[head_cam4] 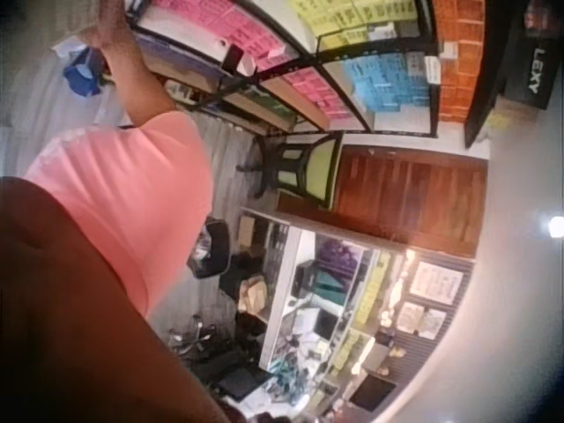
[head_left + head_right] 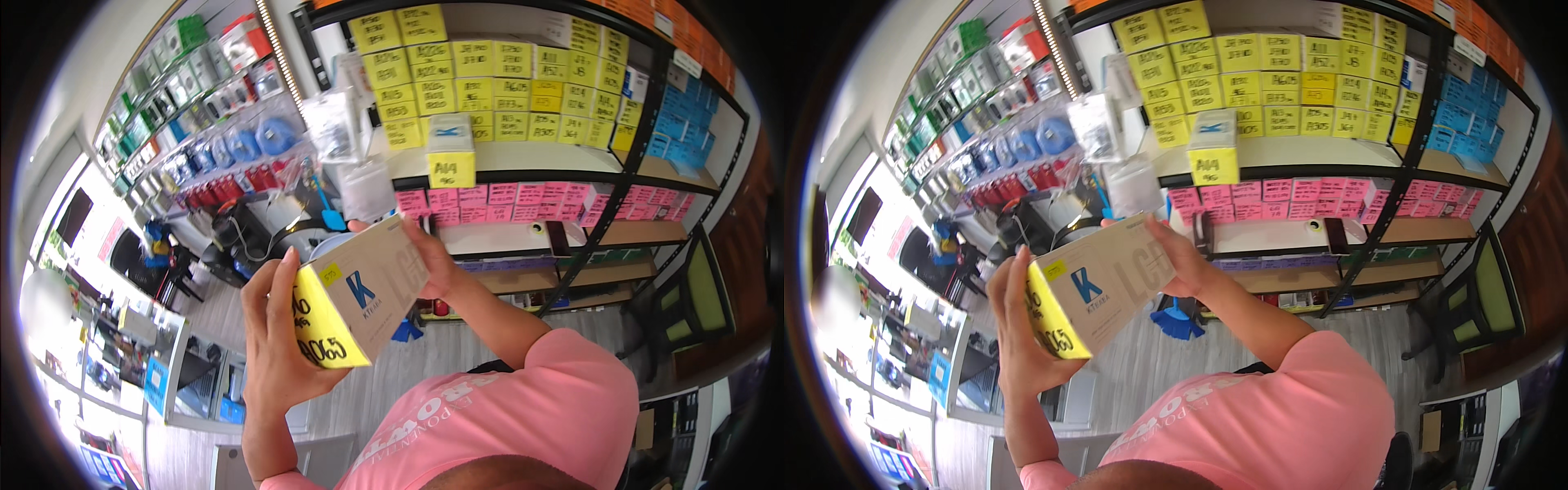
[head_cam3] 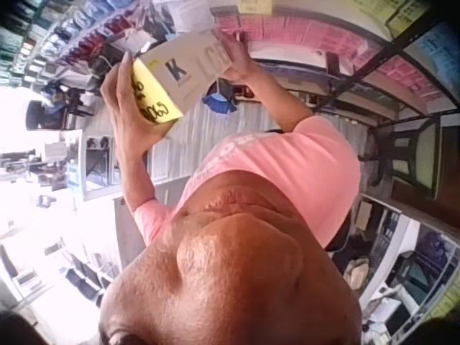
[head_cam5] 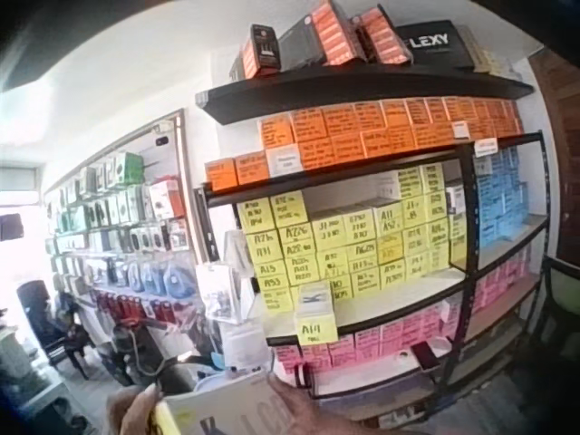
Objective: The person picks up small white boxes from a shelf, opens them to reveal bubble-wrapped items, and places them back on the shelf. The person repeats this process with multiple boxes.
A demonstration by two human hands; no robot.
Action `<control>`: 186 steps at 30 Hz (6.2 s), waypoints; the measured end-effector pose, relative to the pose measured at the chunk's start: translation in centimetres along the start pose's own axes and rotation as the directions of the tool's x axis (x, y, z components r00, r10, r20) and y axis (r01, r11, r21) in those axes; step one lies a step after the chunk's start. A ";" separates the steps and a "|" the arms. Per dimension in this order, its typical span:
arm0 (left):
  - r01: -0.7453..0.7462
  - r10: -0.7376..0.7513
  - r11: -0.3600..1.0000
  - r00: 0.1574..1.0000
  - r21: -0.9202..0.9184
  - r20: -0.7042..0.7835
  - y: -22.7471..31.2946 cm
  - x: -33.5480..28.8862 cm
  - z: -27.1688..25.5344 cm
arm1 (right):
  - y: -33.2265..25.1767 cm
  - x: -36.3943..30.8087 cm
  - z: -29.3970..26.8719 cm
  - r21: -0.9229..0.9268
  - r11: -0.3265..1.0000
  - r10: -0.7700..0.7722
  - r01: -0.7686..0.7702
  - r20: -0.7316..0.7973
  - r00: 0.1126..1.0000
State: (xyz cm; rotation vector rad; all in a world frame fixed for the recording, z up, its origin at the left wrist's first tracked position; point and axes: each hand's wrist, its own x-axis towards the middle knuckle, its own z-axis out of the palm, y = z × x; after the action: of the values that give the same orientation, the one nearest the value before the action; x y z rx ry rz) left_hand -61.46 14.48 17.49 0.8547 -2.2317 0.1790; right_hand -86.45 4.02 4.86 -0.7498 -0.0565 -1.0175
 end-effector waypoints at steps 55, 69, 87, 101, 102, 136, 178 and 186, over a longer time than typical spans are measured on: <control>0.991 -0.480 0.132 0.030 -0.039 -0.877 13.6 -24.0 4.3 | 5.6 -5.8 -10.9 -0.393 0.569 0.815 -0.723 0.146 0.561; 0.076 0.604 -0.165 -0.781 -0.983 -0.162 65.4 -49.6 15.3 | 26.7 -2.9 4.4 -0.710 0.218 0.913 -0.670 0.391 -0.117; 0.278 -0.432 -0.842 -0.861 -0.462 0.270 32.7 -46.5 51.4 | 33.0 -1.3 9.6 -0.843 0.248 0.865 -0.477 0.415 -0.283; 0.274 -0.203 -0.378 -0.956 -0.884 -0.210 25.6 -57.4 26.2 | 31.8 4.0 1.0 -0.855 0.369 0.929 -0.365 0.348 0.123; 0.287 -0.235 -0.426 -0.951 -0.858 -0.201 25.6 -57.3 25.6 | 31.6 3.6 1.0 -0.845 0.421 0.907 -0.330 0.390 0.158; 0.839 -0.779 -0.540 -0.469 -0.066 0.416 7.5 -52.1 37.8 | 11.6 5.1 -13.2 -0.925 0.223 0.470 -0.308 -0.175 0.865; 0.923 -0.261 0.021 0.376 -0.384 0.889 -15.8 -10.5 46.0 | 2.2 -2.6 -30.4 -0.499 0.741 -0.433 -0.449 -0.867 0.248; 0.825 -0.288 -0.353 0.354 -0.442 0.890 -15.1 -3.2 50.8 | 6.9 -6.0 -25.3 -0.429 0.783 -0.377 -0.451 -0.903 0.205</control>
State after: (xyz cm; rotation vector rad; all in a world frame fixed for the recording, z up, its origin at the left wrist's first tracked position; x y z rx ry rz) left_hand -80.12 -13.88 -23.32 1.1344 -1.0976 -2.1011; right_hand -91.64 -4.30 -20.16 -0.5186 1.5970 -1.3231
